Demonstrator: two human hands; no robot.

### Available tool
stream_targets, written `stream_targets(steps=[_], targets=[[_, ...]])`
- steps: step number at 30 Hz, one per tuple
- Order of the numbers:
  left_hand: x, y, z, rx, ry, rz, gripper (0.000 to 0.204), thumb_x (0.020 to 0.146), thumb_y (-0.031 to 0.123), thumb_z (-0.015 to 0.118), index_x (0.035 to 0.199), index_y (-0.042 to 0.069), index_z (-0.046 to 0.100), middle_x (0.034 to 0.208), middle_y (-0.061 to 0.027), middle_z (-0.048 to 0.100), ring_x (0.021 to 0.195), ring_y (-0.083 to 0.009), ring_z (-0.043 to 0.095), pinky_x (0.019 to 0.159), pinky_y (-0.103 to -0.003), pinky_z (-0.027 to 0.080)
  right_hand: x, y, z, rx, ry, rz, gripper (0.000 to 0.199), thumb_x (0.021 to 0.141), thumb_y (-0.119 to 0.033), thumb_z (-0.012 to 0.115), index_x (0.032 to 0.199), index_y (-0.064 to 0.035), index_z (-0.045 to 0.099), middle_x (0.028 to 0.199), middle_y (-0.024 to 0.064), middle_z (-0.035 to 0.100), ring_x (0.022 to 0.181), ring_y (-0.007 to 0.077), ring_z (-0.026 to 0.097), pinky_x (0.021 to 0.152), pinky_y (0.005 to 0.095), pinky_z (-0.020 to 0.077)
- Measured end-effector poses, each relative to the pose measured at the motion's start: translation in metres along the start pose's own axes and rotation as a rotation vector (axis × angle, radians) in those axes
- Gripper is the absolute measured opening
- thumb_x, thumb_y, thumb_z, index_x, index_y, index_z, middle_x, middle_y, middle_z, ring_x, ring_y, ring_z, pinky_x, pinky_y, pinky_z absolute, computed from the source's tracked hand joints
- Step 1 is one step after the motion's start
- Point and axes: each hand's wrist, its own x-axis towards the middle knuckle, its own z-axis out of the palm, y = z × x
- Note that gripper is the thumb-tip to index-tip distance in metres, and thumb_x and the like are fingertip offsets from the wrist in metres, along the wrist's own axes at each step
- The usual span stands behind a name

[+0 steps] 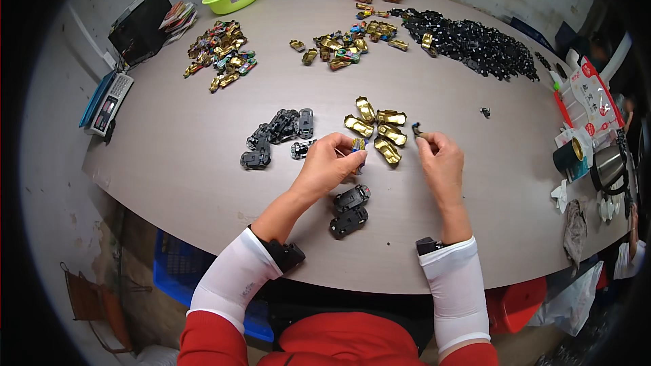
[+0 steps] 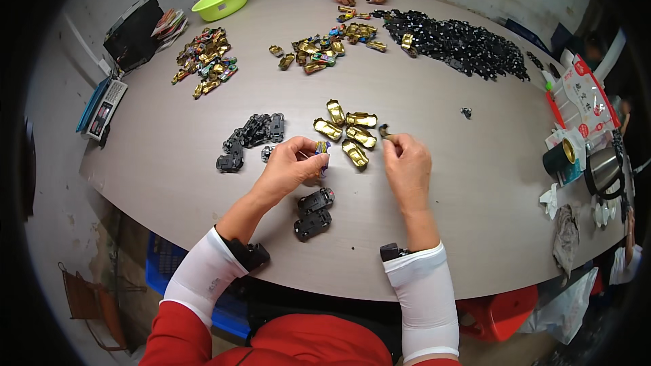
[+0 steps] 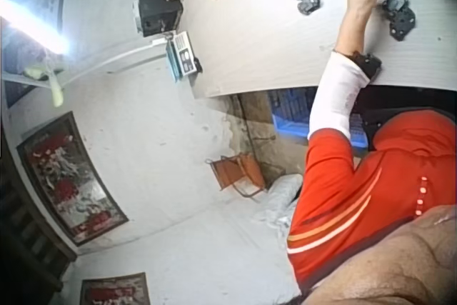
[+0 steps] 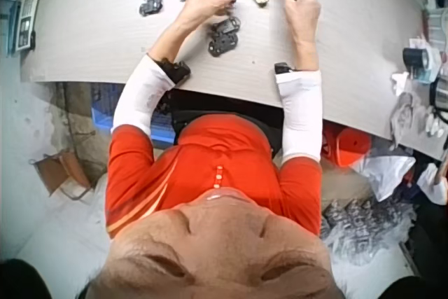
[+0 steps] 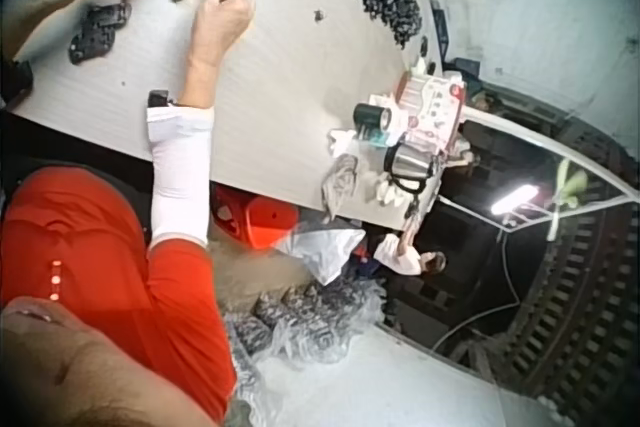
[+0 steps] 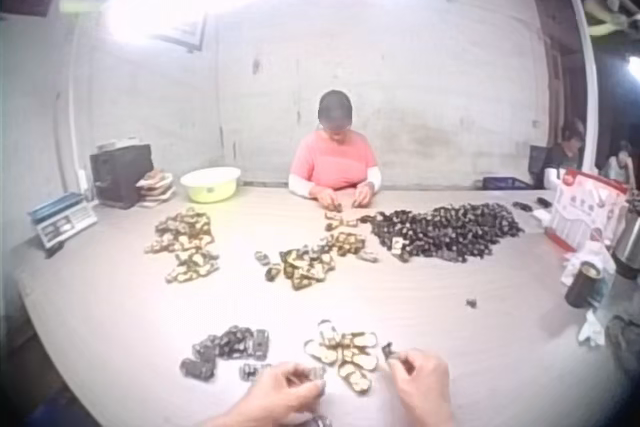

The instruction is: The person assembles small toy cars by hand at a table. They pick up black chassis and gold-colored car bodies, fit the bodies onto the chassis, and place the completed units into a pile. The process is repeated continuously throughout the clip.

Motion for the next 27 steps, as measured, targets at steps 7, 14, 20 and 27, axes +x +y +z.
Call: stream_targets(steps=[7, 14, 20, 27], targets=[[0.005, -0.001, 0.003, 0.241, 0.006, -0.028, 0.03, 0.082, 0.019, 0.074, 0.101, -0.003, 0.064, 0.082, -0.0085, 0.066, 0.068, -0.0114, 0.063, 0.058, -0.025, 0.054, -0.004, -0.005, 0.003, -0.233, 0.099, -0.371, 0.009, 0.08, -0.009, 0.067, 0.086, -0.0014, 0.067, 0.077, 0.012, 0.063, 0.077, 0.0295, 0.058, 0.072, 0.0388, 0.0468], [0.004, -0.015, -0.005, 0.055, -0.006, -0.123, 0.026, 0.092, 0.017, 0.063, 0.106, -0.004, 0.063, 0.083, -0.0076, 0.066, 0.069, -0.0112, 0.064, 0.06, -0.026, 0.057, -0.032, -0.031, 0.032, 0.005, -0.308, -0.232, 0.015, 0.083, -0.01, 0.066, 0.093, 0.0005, 0.066, 0.085, 0.0153, 0.065, 0.074, 0.032, 0.064, 0.068, 0.0392, 0.0504], [-0.01, -0.024, -0.038, 0.361, 0.268, 0.28, 0.015, 0.087, 0.008, 0.059, 0.094, -0.003, 0.067, 0.081, -0.0153, 0.068, 0.069, -0.0245, 0.067, 0.068, -0.034, 0.052, -0.034, -0.037, 0.04, -0.176, -0.338, -0.205, 0.027, 0.082, -0.021, 0.07, 0.093, 0.0019, 0.06, 0.084, 0.017, 0.064, 0.076, 0.0338, 0.065, 0.067, 0.0418, 0.051], [-0.025, -0.021, -0.071, 0.939, 0.263, 0.486, 0.026, 0.079, 0.011, 0.069, 0.103, 0.002, 0.064, 0.103, -0.0128, 0.061, 0.099, -0.0321, 0.056, 0.084, -0.042, 0.047, -0.027, -0.053, 0.059, -0.452, -0.362, -0.303, 0.037, 0.077, -0.025, 0.075, 0.092, 0.0003, 0.052, 0.086, 0.0185, 0.062, 0.075, 0.0375, 0.066, 0.063, 0.0427, 0.0541]])
